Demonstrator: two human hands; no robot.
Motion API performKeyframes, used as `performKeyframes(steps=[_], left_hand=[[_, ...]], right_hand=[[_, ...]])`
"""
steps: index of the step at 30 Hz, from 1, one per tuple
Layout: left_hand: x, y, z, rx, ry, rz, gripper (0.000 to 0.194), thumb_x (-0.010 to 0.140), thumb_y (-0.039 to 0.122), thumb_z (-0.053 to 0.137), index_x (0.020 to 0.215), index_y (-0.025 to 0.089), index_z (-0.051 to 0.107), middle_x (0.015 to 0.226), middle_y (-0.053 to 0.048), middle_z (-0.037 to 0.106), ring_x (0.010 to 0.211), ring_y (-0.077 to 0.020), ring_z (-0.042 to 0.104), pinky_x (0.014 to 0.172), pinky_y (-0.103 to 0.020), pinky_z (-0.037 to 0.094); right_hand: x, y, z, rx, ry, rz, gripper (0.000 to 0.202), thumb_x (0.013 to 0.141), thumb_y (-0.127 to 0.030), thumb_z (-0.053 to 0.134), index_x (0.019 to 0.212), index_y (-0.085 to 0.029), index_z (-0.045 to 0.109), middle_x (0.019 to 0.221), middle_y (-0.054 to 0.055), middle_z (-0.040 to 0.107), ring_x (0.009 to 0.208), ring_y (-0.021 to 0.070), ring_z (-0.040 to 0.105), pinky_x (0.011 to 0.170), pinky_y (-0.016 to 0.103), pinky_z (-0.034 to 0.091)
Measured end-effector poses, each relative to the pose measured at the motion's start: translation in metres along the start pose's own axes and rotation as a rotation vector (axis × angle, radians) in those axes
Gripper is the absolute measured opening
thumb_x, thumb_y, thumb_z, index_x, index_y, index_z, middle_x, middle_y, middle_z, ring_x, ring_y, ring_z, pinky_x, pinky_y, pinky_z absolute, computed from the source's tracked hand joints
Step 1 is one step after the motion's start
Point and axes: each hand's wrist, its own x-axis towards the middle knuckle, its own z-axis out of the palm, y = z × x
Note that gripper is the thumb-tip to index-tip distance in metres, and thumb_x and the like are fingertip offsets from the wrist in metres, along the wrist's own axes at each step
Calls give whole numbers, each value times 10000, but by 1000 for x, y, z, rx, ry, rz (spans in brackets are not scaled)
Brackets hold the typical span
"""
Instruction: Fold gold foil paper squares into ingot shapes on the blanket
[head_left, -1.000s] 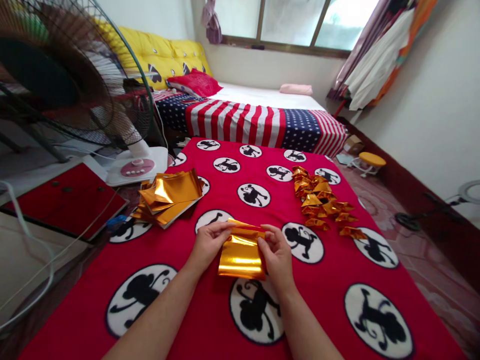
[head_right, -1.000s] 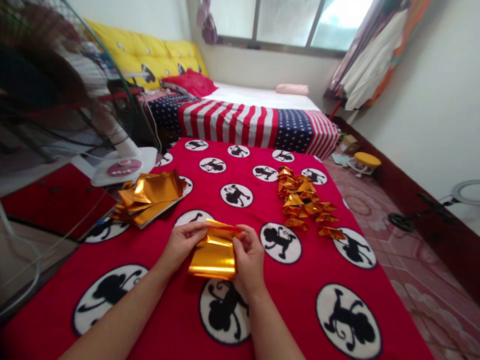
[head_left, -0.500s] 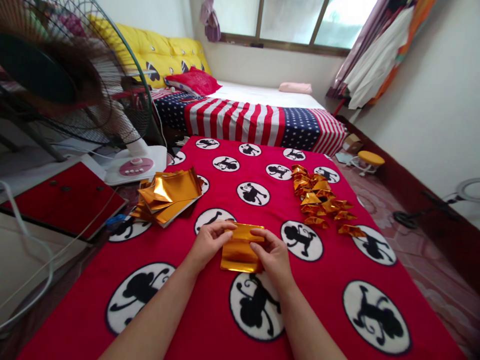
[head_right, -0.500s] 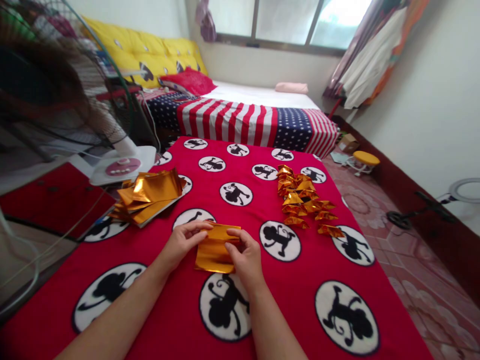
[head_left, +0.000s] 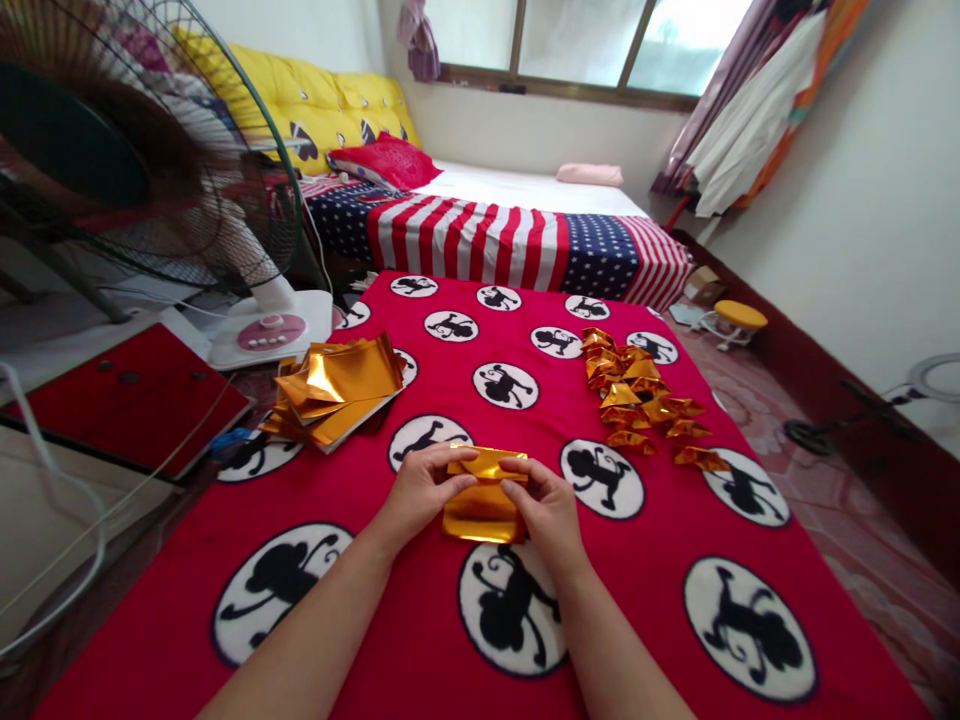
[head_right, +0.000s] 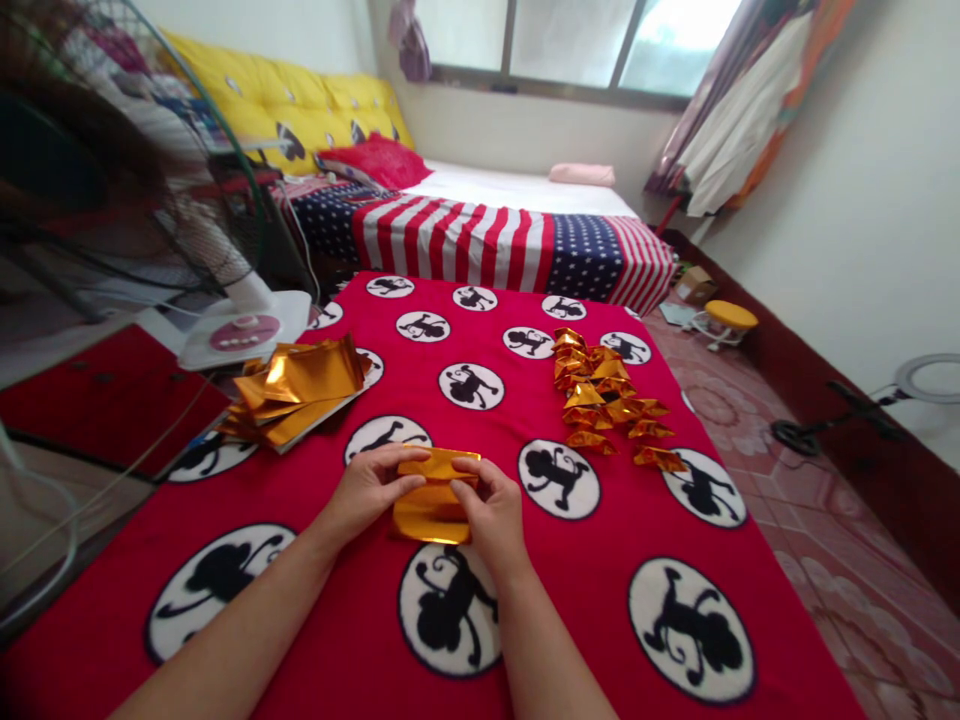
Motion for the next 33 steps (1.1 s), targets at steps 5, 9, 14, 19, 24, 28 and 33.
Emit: performKeyframes(steps=[5, 9, 14, 19, 24, 28, 33], left_hand=[[0, 0, 0, 24, -21, 13, 305, 711, 153, 737, 1012, 200, 750, 1058, -78, 712, 994, -216, 654, 899, -315, 514], [0, 1, 1, 11, 30, -17, 231, 721, 155, 719, 946, 187, 763, 1025, -82, 724, 958, -215, 666, 870, -309, 524], [0, 1, 2, 7, 59, 4, 141, 764, 210, 707, 886, 187, 773, 964, -76, 736, 922, -206, 673, 860, -301, 522], [2, -2, 1, -23, 46, 69, 129, 807, 259, 688, 862, 185, 778, 944, -90, 720, 912, -207, 663, 801, -292, 525], [2, -1, 0, -36, 23, 89, 154, 827, 296, 679, 878, 185, 773, 1000, -104, 698, 933, -213, 647, 783, -294, 521], [0, 2, 0, -25, 23, 94, 158, 836, 297, 667, 862, 180, 769, 968, -100, 699, 916, -213, 645, 790, -301, 513], [0, 4, -1, 23, 31, 99, 183, 851, 305, 645, 824, 161, 754, 920, -93, 698, 874, -196, 642, 759, -280, 503]], right_hand=[[0, -1, -1, 58, -4, 29, 236, 741, -278, 722, 969, -217, 734, 951, 51, 736, 878, 219, 681, 787, 326, 538], [-1, 0, 0, 50, -7, 31, 228, 743, -281, 725, 961, -217, 732, 950, 51, 732, 867, 216, 678, 764, 320, 536], [0, -2, 1, 37, -30, -12, 180, 780, -290, 699, 945, -224, 726, 939, 44, 722, 882, 209, 668, 805, 325, 520], [1, -7, 1, -37, -7, -142, 112, 819, -277, 665, 899, -228, 727, 915, 35, 656, 877, 184, 633, 757, 283, 499], [1, -8, 0, -24, 22, -161, 81, 805, -273, 685, 856, -223, 722, 953, 41, 633, 925, 190, 618, 774, 283, 491], [1, -6, 1, 43, 39, -103, 101, 773, -294, 721, 821, -210, 690, 861, 24, 651, 827, 176, 617, 727, 278, 485], [0, -5, 3, 155, 103, -11, 186, 726, -322, 764, 807, -203, 647, 767, -1, 652, 713, 152, 604, 663, 263, 478]])
